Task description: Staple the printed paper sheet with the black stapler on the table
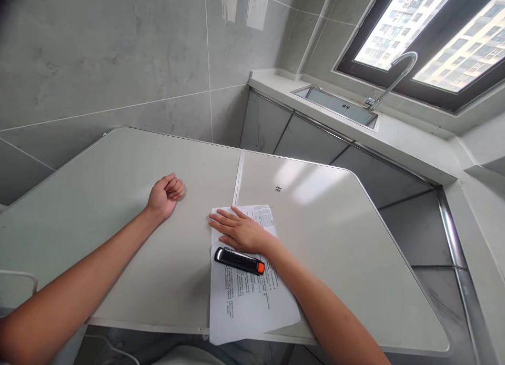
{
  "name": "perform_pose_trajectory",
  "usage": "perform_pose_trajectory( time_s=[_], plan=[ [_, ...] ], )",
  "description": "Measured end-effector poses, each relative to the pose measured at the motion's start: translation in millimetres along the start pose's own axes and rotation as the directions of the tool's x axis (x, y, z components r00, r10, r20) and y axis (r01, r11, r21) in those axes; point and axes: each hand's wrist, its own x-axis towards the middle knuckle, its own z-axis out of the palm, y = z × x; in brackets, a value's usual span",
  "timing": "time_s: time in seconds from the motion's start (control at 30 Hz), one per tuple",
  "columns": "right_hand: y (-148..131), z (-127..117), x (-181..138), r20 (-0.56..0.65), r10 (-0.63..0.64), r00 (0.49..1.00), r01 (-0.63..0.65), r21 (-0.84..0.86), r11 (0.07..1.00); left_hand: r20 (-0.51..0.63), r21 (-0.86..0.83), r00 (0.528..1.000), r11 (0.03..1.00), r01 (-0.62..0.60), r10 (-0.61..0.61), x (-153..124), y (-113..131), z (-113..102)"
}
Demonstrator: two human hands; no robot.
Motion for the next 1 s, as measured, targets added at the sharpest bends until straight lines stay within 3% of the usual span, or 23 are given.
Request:
perform_pose_trajectory(
  time_s=[0.2,0.5,0.63,0.77,0.8,0.87,0.93,0.97,1.0],
  plan=[
    [-21,18,34,-0.095,0.108,0.99,-0.114,-0.056,0.992,-0.01,-0.038,1.0,0.999,0.005,-0.005,2,0,0],
    [-44,52,121,-0.2,0.135,0.97,-0.154,-0.082,0.985,-0.062,-0.166,0.998,0.986,-0.032,0.022,11,18,-17],
    [-49,55,135,-0.217,0.14,0.966,-0.156,-0.058,0.986,-0.089,-0.201,0.995,0.978,-0.054,0.036,16,22,-26],
    [-44,40,127,-0.279,0.14,0.95,-0.136,0.034,0.99,-0.084,-0.12,0.994,0.99,-0.073,0.063,17,14,-23],
    [-37,32,119,-0.326,0.176,0.929,-0.161,0.072,0.984,-0.089,-0.063,0.992,0.993,-0.095,0.089,16,11,-21],
    [-13,12,92,-0.452,0.307,0.837,-0.269,0.148,0.952,-0.088,0.122,0.982,0.981,-0.153,0.164,13,5,-18],
    [22,-8,52,-0.588,0.446,0.675,-0.424,0.187,0.886,-0.027,0.394,0.975,0.899,-0.192,0.22,9,0,-15],
    [41,-17,29,-0.643,0.504,0.576,-0.514,0.195,0.835,0.032,0.538,0.975,0.818,-0.203,0.221,7,-3,-14],
    [60,-25,7,-0.663,0.543,0.515,-0.584,0.193,0.789,0.097,0.67,0.975,0.712,-0.212,0.198,5,-5,-12]
  ],
)
